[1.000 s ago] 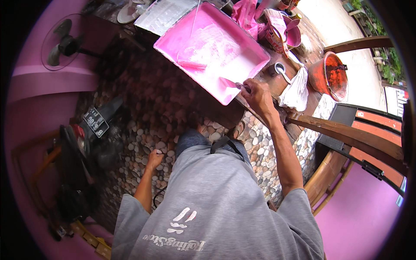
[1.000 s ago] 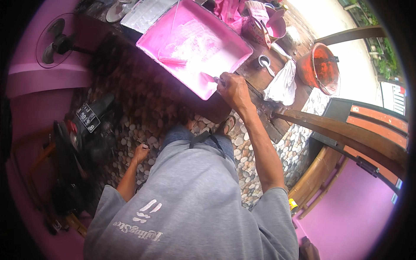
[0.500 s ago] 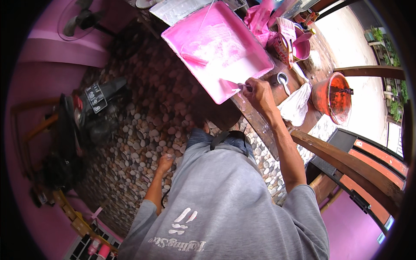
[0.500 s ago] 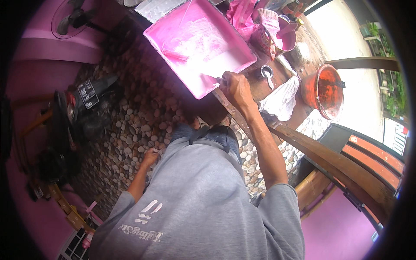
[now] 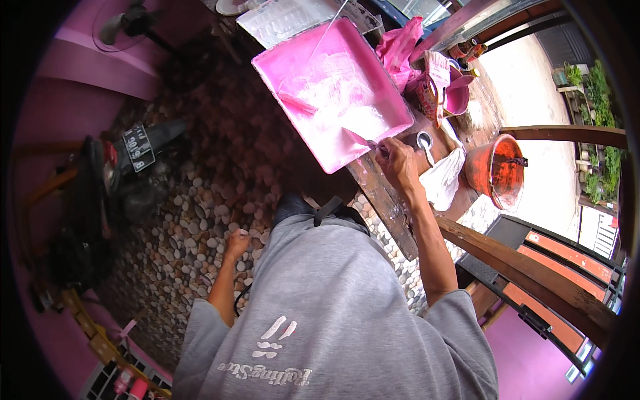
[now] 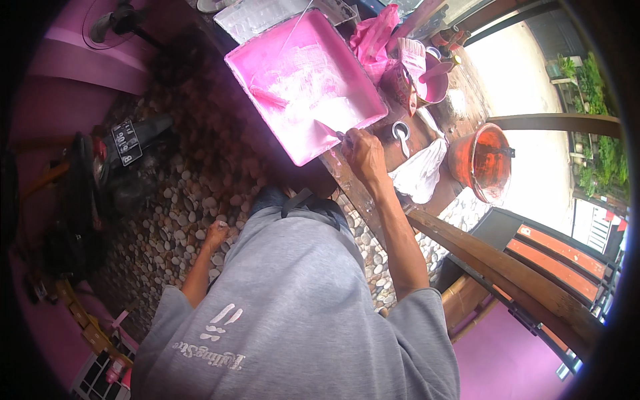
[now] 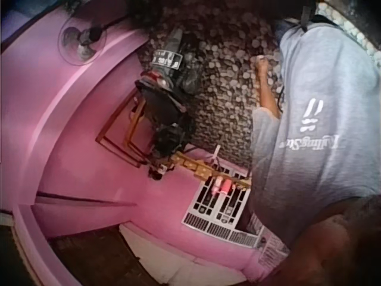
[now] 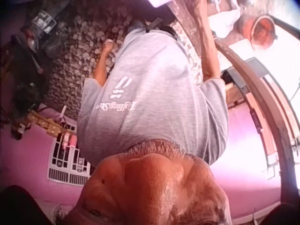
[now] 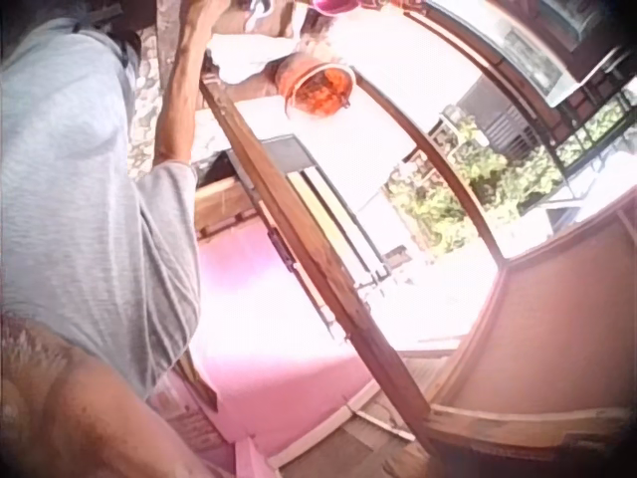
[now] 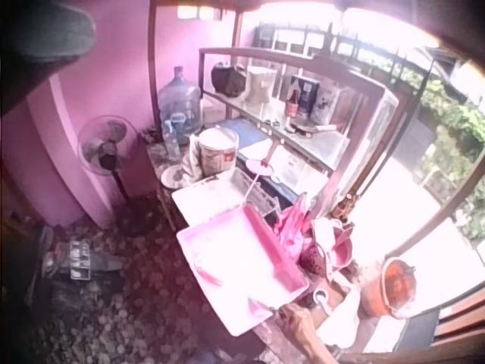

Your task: The person prepares paint by stirring pink liquid in a tray with a brush, occasionally handling a water bottle and a paint roller.

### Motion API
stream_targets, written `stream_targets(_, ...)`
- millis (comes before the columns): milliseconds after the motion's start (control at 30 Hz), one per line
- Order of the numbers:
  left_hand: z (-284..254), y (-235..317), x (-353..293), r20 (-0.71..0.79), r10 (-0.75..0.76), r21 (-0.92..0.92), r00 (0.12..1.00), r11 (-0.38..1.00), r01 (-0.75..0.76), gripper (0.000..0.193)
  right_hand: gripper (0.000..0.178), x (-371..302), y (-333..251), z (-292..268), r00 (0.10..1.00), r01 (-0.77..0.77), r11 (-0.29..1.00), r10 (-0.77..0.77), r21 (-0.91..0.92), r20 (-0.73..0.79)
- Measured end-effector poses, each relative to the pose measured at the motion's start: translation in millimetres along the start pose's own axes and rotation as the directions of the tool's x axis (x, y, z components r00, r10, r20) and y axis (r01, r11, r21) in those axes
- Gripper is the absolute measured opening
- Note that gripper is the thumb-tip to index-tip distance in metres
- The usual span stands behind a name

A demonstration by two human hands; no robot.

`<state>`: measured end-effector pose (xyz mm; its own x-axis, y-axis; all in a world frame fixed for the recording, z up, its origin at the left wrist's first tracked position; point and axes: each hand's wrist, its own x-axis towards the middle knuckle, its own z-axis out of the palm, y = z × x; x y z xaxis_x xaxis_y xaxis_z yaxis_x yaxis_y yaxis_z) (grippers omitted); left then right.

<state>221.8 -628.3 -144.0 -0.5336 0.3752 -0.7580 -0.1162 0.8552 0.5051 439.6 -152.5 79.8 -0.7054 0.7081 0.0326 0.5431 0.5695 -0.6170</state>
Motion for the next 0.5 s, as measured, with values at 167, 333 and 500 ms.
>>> stream_targets(167, 20, -23, -11, 0.005, 0.033, 0.063, 0.999, 0.997, -0.033, 0.019, 0.015, 6, 5, -9, 0.998, 0.06, 0.997, -0.061, -0.038, -0.022)
stream_targets(333, 36, 13, -28, 0.044, -0.037, -0.006, 0.998, 0.999, 0.038, 0.019, 0.015, 3, 9, -13, 0.984, 0.148, 0.989, -0.146, -0.015, 0.1)
stream_targets(500, 42, -1, -21, 0.011, 0.033, -0.024, 0.999, 0.999, -0.033, 0.018, 0.017, 10, 20, -21, 0.983, 0.155, 0.985, -0.161, -0.071, -0.087)
